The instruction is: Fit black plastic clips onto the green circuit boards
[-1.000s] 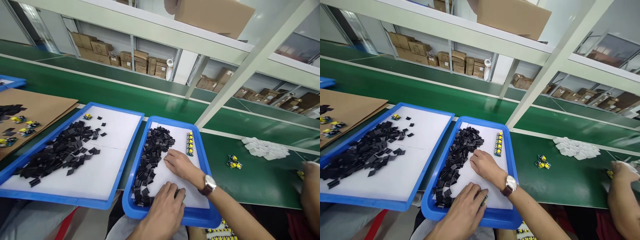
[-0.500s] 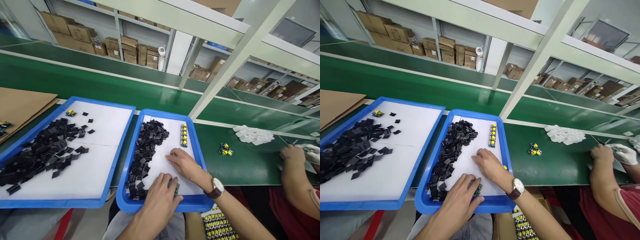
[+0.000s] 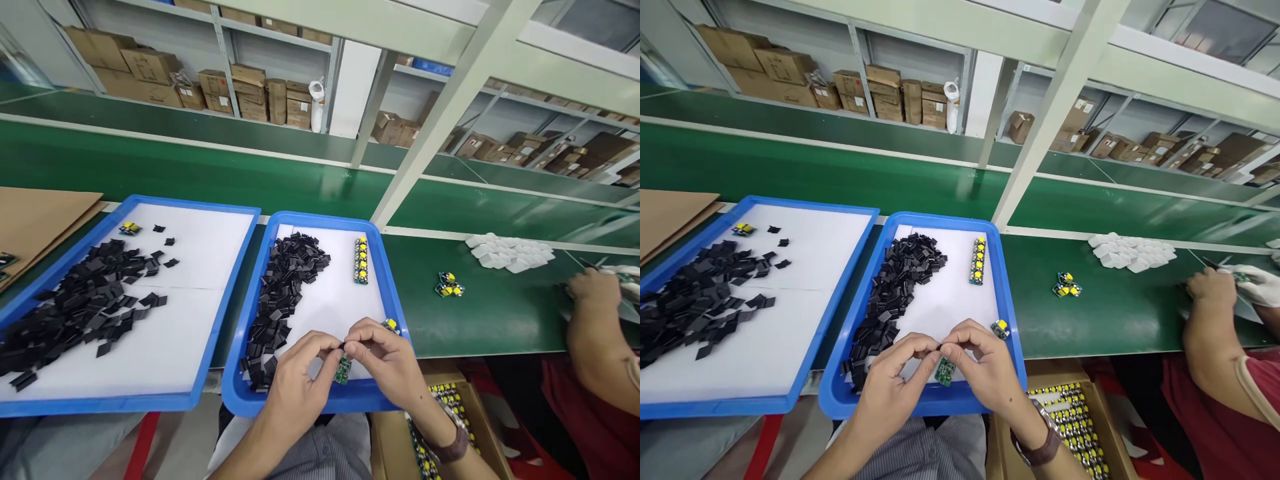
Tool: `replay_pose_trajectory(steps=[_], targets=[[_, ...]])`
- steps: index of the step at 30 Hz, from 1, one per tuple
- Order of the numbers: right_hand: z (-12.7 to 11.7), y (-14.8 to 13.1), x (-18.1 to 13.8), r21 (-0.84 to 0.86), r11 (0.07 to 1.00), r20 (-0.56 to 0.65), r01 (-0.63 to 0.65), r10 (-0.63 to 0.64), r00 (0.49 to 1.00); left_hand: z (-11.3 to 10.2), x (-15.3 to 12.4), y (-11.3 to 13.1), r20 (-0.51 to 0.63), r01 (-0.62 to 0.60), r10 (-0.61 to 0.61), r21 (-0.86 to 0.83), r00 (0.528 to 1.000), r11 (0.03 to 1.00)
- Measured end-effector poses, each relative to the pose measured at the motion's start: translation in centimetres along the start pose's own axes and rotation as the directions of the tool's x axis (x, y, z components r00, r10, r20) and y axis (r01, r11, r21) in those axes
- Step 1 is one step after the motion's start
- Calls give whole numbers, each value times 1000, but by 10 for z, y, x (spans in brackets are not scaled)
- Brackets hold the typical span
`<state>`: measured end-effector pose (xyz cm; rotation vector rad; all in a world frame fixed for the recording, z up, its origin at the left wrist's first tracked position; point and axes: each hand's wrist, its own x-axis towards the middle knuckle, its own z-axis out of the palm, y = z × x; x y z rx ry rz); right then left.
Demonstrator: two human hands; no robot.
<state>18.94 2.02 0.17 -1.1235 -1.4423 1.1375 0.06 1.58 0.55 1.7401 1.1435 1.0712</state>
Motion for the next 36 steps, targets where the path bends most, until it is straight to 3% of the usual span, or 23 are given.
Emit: replay_pose_trajectory(steps=[4, 7, 11, 15, 18, 21, 24, 29, 36], targets=[[1, 0, -9, 214, 963, 56, -162, 154, 987, 3, -1, 5, 49, 60, -56, -83, 997, 995], [2, 2, -16, 179, 981, -24, -68, 74, 997, 7, -3, 3, 33, 141, -137, -139, 990, 980], [1, 2, -27, 30, 996, -139, 89, -84, 987, 6, -2, 0, 104, 223, -205, -214, 973, 951], [-8, 4, -36, 44, 999, -335, -18, 31, 942, -5, -1, 0, 115, 149, -152, 31, 982, 988], [-14, 12, -45, 129, 986, -379, -103, 146, 914, -9, -1, -2, 288, 12, -88, 255, 954, 967], [-15, 17, -52, 116, 988, -393, -105, 143, 909, -4, -2, -4, 411, -92, -54, 329, 910, 940], [-11, 16, -55, 73, 995, -392, -70, 93, 915, 2, -3, -2, 368, -69, -55, 316, 928, 946], [1, 7, -53, 54, 997, -291, 52, -34, 956, 3, -7, 4, 294, 24, -76, 174, 953, 984], [10, 10, -55, 109, 994, -319, 0, 35, 947, 4, -13, 2, 164, 142, -113, -179, 980, 974]])
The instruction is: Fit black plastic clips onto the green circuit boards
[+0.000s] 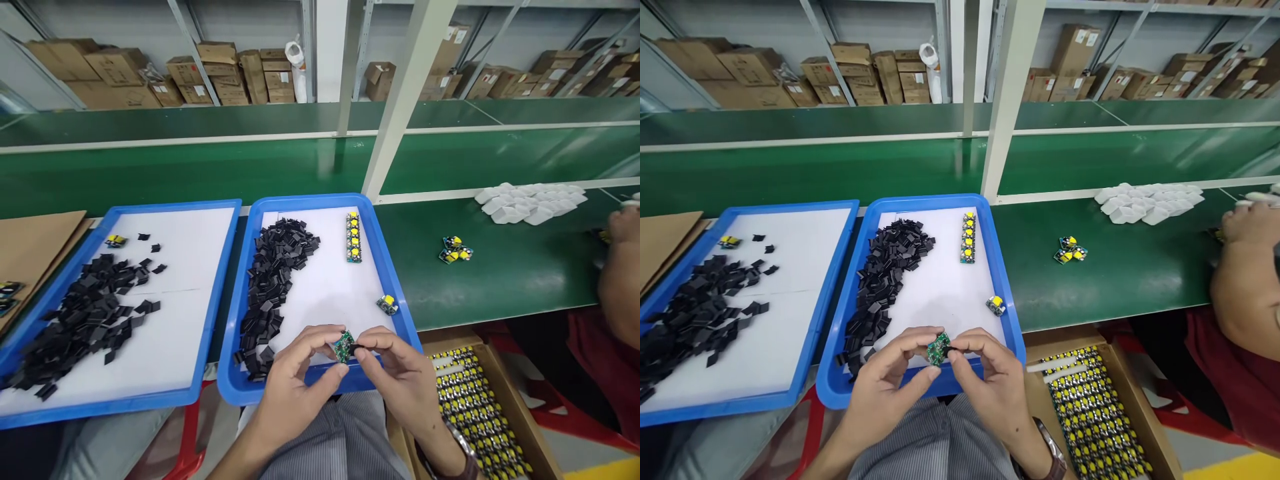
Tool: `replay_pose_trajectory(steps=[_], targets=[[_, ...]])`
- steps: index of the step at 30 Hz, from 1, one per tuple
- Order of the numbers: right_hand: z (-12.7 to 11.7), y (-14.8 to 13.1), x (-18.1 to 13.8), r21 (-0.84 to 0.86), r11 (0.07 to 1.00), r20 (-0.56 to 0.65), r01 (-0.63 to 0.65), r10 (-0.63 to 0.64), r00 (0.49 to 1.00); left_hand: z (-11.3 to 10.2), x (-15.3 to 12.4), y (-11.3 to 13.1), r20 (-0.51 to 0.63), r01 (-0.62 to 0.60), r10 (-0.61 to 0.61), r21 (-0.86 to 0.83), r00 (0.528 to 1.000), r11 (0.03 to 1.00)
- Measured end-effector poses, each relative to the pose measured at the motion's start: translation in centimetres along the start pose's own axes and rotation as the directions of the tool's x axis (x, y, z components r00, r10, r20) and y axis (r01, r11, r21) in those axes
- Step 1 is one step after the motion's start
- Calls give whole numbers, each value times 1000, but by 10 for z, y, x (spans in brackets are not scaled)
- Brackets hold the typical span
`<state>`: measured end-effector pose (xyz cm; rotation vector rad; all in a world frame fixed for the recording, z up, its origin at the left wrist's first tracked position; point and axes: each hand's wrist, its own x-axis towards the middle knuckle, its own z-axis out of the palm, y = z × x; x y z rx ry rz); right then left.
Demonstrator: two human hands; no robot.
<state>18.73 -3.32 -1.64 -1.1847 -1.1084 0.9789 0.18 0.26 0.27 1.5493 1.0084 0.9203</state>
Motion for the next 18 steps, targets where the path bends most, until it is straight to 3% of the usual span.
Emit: replay_pose_trajectory(steps=[8, 18], targets=[[6, -3, -1, 43, 998, 29, -41, 40, 999, 0, 1, -4, -17, 49, -56, -282, 998, 958], [14, -6, -3, -88, 993, 16, 76, -75, 997, -5, 0, -10, -3, 8, -9, -290, 1000, 957]])
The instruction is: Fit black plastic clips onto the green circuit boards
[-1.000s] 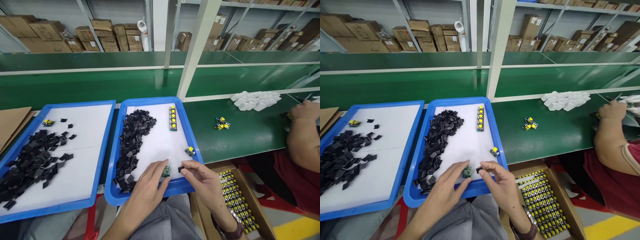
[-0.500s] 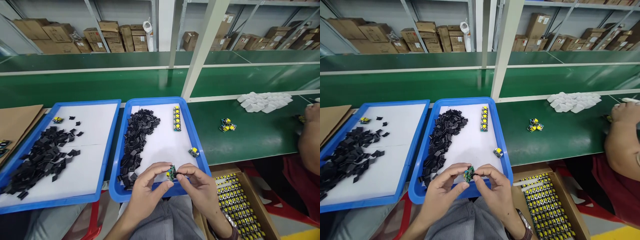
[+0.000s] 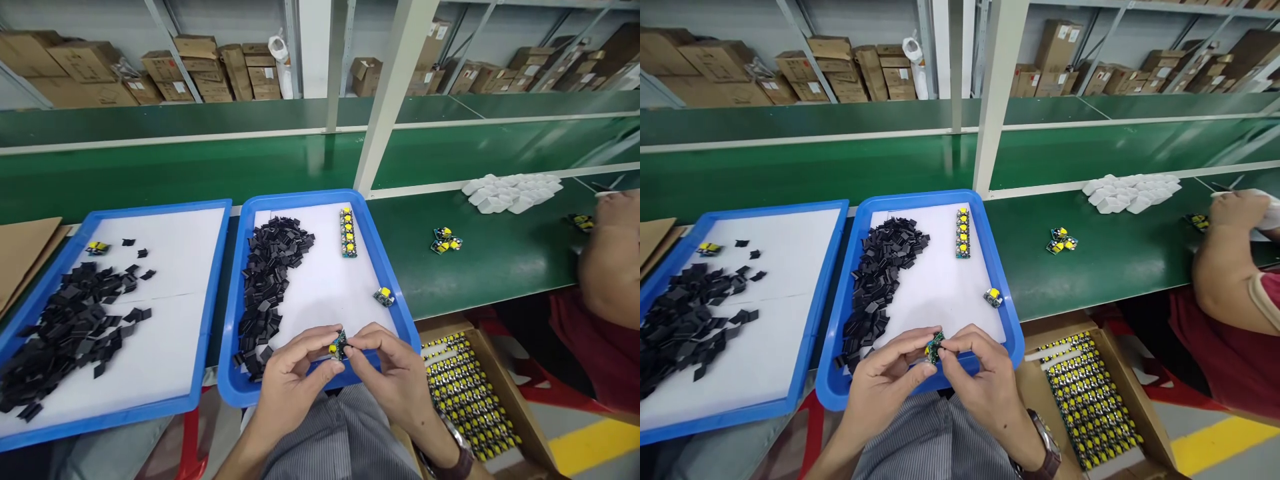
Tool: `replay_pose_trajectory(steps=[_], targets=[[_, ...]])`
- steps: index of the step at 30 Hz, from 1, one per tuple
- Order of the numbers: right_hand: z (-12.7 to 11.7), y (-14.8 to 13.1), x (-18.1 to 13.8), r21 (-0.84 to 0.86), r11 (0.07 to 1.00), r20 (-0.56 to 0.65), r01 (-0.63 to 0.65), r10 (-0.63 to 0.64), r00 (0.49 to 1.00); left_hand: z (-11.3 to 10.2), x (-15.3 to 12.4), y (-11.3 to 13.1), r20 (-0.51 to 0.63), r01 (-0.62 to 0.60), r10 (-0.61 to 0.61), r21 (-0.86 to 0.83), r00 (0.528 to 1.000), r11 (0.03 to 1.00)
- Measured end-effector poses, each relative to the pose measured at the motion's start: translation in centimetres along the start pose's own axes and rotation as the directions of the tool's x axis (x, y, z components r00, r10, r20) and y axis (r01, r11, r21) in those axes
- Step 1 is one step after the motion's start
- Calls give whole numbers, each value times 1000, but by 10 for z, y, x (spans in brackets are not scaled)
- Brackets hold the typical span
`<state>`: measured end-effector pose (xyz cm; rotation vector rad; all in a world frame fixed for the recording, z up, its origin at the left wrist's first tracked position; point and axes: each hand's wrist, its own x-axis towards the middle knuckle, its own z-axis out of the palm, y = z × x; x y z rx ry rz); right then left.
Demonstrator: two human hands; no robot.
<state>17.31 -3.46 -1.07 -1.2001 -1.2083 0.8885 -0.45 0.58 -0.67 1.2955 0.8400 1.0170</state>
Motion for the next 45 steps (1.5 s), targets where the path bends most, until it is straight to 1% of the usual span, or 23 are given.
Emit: replay_pose_trajectory(steps=[2, 6, 8, 10, 13, 15, 20, 22, 23, 24, 26, 28, 30, 32, 34, 37, 39, 45], targets=[[-1, -2, 2, -13, 1000, 8, -2, 2, 1000, -1, -1, -1, -5, -23, 24, 26, 1000, 999], [-9, -6, 8, 15, 993, 101, -117, 115, 988, 2, -2, -1, -26, -56, 59, 102, 998, 993], [-13, -8, 12, -4, 988, 147, -153, 152, 977, 3, -2, 0, -39, -65, 71, 142, 997, 988], [-14, -10, 14, -58, 989, 162, -137, 145, 976, 4, -1, 1, -45, -75, 84, 172, 995, 982], [-13, -14, 17, -146, 986, 156, -77, 100, 983, 3, 0, 0, -45, -90, 100, 181, 994, 979], [-13, -15, 19, -167, 984, 155, -53, 80, 985, 2, 1, 0, -35, -97, 105, 180, 994, 979], [-15, -13, 21, -101, 987, 216, -121, 141, 966, 5, 2, 2, -19, -85, 92, 231, 996, 969], [-14, -11, 21, -93, 984, 175, -149, 163, 971, 6, 2, 2, -28, -98, 109, 269, 994, 958], [-13, -9, 21, -60, 981, 155, -185, 192, 969, 6, 1, 1, -29, -107, 120, 284, 992, 953], [-12, -7, 21, -1, 971, 149, -239, 236, 960, 6, 1, 1, -27, -116, 129, 298, 991, 947], [-10, -2, 21, 149, 918, 185, -368, 340, 922, 5, -1, -1, -6, -116, 125, 336, 992, 935], [-11, 2, 20, 259, 858, 227, -443, 392, 892, 5, -3, -3, 10, -107, 111, 378, 994, 920], [-12, 4, 16, 308, 850, 212, -428, 378, 901, 7, -5, -4, -17, -86, 100, 387, 995, 918], [-13, 5, 11, 307, 877, 180, -370, 329, 927, 9, -5, -4, -72, -68, 101, 368, 992, 927], [-13, 5, 5, 267, 916, 151, -299, 266, 952, 11, -5, -4, -103, -59, 103, 363, 989, 930], [-12, 3, -1, 192, 961, 126, -197, 175, 976, 11, -5, -6, -82, -80, 121, 388, 989, 918], [-10, 3, -3, 157, 974, 130, -162, 142, 981, 11, -6, -7, -61, -109, 146, 408, 987, 906], [-9, 4, -3, 173, 974, 163, -145, 117, 980, 15, -10, -11, -56, -194, 250, 480, 967, 856]])
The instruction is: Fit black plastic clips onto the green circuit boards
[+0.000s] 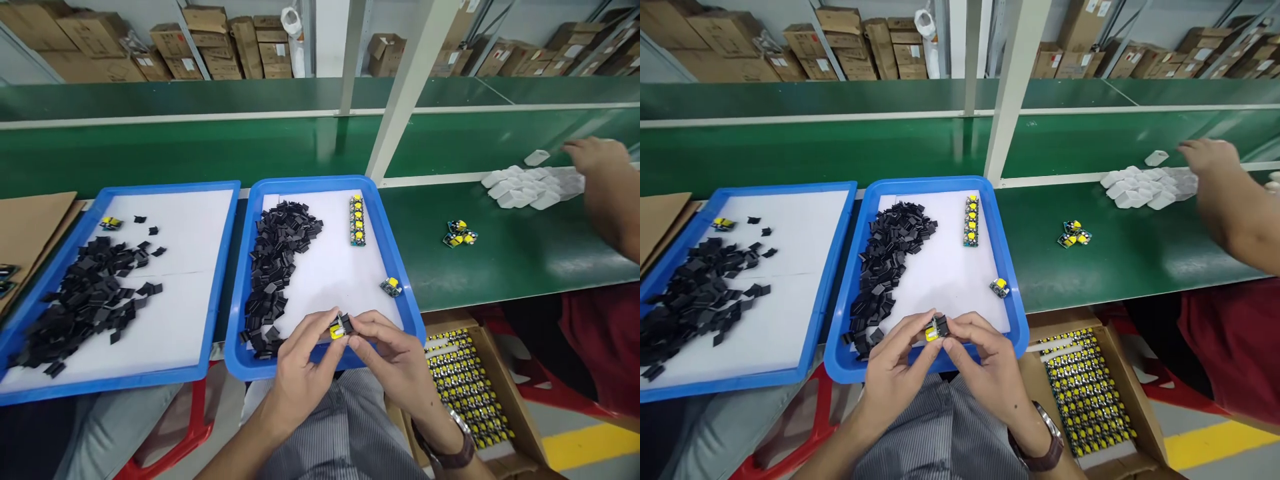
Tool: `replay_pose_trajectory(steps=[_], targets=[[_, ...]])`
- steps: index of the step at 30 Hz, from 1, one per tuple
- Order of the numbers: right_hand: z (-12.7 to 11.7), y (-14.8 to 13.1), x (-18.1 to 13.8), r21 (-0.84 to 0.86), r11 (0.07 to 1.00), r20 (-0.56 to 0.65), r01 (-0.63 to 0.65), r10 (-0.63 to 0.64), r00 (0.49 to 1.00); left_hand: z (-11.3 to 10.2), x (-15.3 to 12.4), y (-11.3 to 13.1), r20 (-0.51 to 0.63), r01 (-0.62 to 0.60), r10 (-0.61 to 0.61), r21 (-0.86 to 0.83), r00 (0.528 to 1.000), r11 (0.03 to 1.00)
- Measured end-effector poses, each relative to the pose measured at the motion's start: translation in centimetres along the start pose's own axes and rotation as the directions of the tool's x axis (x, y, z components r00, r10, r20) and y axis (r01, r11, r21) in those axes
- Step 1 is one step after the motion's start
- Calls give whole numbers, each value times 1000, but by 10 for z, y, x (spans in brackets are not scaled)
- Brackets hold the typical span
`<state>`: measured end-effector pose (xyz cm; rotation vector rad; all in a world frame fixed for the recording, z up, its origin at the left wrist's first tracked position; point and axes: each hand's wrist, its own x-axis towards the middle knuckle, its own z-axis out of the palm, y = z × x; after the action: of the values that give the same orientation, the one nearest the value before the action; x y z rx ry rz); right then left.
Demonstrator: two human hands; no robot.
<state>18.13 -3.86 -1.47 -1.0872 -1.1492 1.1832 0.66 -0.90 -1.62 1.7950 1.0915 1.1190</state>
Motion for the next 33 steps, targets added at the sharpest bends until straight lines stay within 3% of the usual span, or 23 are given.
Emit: replay_pose_trajectory(steps=[10, 17, 24, 26, 28, 30, 33], targets=[[1, -7, 2, -133, 990, 42, 38, -33, 999, 5, -4, -1, -44, -113, 116, 67, 992, 991], [-1, -2, 2, -156, 985, 104, 76, -61, 993, 2, -2, 0, 1, -79, 80, 134, 997, 988], [9, -6, 3, -263, 960, -21, 95, -104, 994, 7, 0, 1, -83, -165, 177, 131, 981, 978], [-5, -6, 10, -326, 939, -65, 110, -138, 988, 9, 1, 0, -31, -157, 164, 157, 986, 975], [-35, -3, 22, -498, 861, -168, 99, -208, 964, 9, 2, -2, 23, -139, 137, 190, 990, 972], [-79, 0, 40, -728, 685, -295, -8, -303, 906, 6, 3, -6, 39, -145, 140, 235, 989, 961], [-148, 9, 72, -823, 564, -326, -72, -364, 873, 2, 3, -13, 45, -193, 188, 289, 981, 938]])
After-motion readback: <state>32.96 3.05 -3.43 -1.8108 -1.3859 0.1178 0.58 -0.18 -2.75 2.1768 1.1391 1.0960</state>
